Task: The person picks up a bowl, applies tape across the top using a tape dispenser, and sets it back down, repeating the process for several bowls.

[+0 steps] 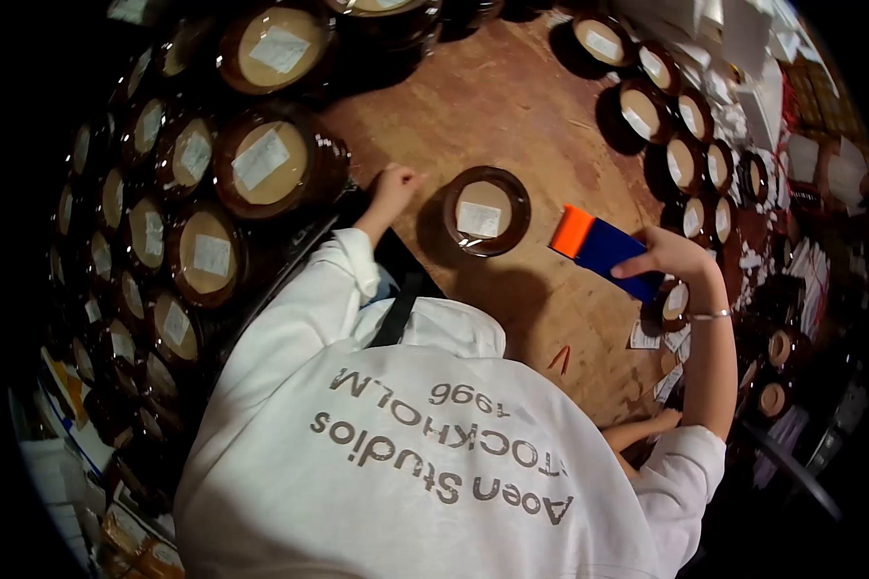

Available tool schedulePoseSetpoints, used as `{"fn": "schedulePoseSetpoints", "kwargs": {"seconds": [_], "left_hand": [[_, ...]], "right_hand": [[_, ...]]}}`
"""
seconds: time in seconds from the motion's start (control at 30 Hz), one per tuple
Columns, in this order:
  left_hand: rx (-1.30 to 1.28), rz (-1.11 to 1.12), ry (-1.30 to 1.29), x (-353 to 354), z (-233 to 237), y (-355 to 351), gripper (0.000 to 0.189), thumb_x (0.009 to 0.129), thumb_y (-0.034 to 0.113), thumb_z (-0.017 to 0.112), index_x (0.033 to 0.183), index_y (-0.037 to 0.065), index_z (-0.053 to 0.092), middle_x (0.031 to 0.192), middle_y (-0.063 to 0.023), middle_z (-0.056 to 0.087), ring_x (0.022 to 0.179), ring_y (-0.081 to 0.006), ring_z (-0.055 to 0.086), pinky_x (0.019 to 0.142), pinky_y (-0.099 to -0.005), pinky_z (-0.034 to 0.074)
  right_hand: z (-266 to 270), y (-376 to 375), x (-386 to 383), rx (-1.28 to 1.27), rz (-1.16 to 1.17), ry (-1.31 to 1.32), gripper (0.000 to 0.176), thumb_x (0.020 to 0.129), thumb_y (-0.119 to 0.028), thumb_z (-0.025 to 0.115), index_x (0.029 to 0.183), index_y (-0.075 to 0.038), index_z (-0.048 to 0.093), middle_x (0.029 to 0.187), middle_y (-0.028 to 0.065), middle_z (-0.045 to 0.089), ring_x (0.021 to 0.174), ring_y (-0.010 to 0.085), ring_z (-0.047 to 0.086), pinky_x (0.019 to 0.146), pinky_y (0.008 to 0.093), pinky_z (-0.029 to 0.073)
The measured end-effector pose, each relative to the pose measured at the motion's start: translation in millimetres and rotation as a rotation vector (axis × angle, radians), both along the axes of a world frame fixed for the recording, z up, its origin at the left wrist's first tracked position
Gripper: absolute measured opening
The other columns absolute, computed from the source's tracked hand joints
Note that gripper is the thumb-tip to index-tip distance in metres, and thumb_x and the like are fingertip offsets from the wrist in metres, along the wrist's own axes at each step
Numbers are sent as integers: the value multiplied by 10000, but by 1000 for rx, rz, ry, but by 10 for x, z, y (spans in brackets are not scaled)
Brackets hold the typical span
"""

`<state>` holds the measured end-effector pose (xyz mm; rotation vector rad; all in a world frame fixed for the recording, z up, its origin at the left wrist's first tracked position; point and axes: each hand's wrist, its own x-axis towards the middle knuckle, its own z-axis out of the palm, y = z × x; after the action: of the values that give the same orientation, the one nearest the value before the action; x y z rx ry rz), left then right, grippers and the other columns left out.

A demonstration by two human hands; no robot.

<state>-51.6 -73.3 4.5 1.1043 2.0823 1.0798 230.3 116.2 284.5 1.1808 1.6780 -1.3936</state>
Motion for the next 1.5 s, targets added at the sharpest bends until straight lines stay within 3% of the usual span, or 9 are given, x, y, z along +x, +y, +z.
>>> {"fn": "schedulePoseSetpoints", "kwargs": {"seconds": [0.43, 0.57, 0.67, 0.8, 0.87, 1.1, 1.23, 1.33, 1.5], "left_hand": [[-151, 136, -128, 474, 395, 10, 191, 778, 214, 528, 736, 33, 569, 744, -164, 577, 683, -325, 562, 556, -388, 424], [-28, 172, -130, 596, -75, 95, 180, 772, 185, 532, 722, 16, 566, 726, -189, 569, 677, -346, 555, 561, -400, 424], [-277, 104, 43, 619, -120, 152, 147, 765, 146, 530, 798, 3, 545, 717, -204, 564, 685, -374, 543, 581, -416, 425], [-184, 133, -73, 568, 264, 67, 358, 786, 189, 518, 1084, 15, 426, 1033, -210, 496, 871, -391, 505, 703, -421, 424], [163, -81, -56, 678, 407, -54, 552, 789, 293, 523, 1223, 16, 322, 1267, -215, 308, 1085, -359, 405, 853, -407, 372], [13, -307, 501, 783, 651, -38, 816, 749, 469, 504, 1307, -7, 148, 1361, -156, 171, 1260, -271, 179, 1000, -458, 135], [6, -305, 495, 837, 605, -40, 806, 757, 437, 511, 1310, -7, 129, 1359, -164, 171, 1253, -287, 189, 1000, -447, 143], [75, -270, 327, 843, 551, -17, 761, 785, 411, 490, 1304, -18, 136, 1352, -173, 182, 1240, -297, 210, 1000, -428, 170], [183, 39, -391, 953, 412, 13, 565, 872, 275, 405, 1296, -4, 159, 1334, -169, 215, 1218, -293, 246, 991, -333, 209]], "right_hand": [[67, -72, -123, -31, -94, -75, 469, 542, -209, 731, 863, 84, 554, 719, 84, 594, 599, 123, 570, 551, 232, 473], [-11, -60, -7, 109, -96, -76, 467, 539, -217, 738, 852, 78, 555, 695, 78, 585, 584, 126, 564, 539, 233, 470], [12, -97, -47, 47, -173, -106, 455, 541, -223, 739, 837, 74, 560, 679, 71, 575, 580, 127, 554, 557, 238, 462], [-177, -46, 85, 87, -66, -100, 480, 541, -255, 737, 844, 76, 568, 704, 69, 587, 597, 138, 561, 597, 242, 454], [-135, -91, 10, 247, 24, -203, 507, 541, -263, 740, 896, 51, 562, 729, 84, 592, 609, 159, 579, 584, 265, 459], [-327, -91, 157, -16, -144, -166, 434, 597, -221, 731, 819, 104, 548, 669, 109, 587, 535, 180, 591, 500, 260, 487], [-365, -163, 228, 17, -189, -128, 431, 589, -239, 727, 806, 94, 562, 661, 106, 590, 531, 168, 586, 517, 256, 485], [-431, -188, 292, 109, -156, -158, 457, 582, -271, 726, 823, 84, 567, 683, 104, 593, 553, 163, 586, 527, 253, 476], [-514, -174, 398, 52, -160, -146, 520, 574, -322, 725, 872, 72, 562, 713, 81, 590, 590, 155, 569, 545, 258, 457]]}}
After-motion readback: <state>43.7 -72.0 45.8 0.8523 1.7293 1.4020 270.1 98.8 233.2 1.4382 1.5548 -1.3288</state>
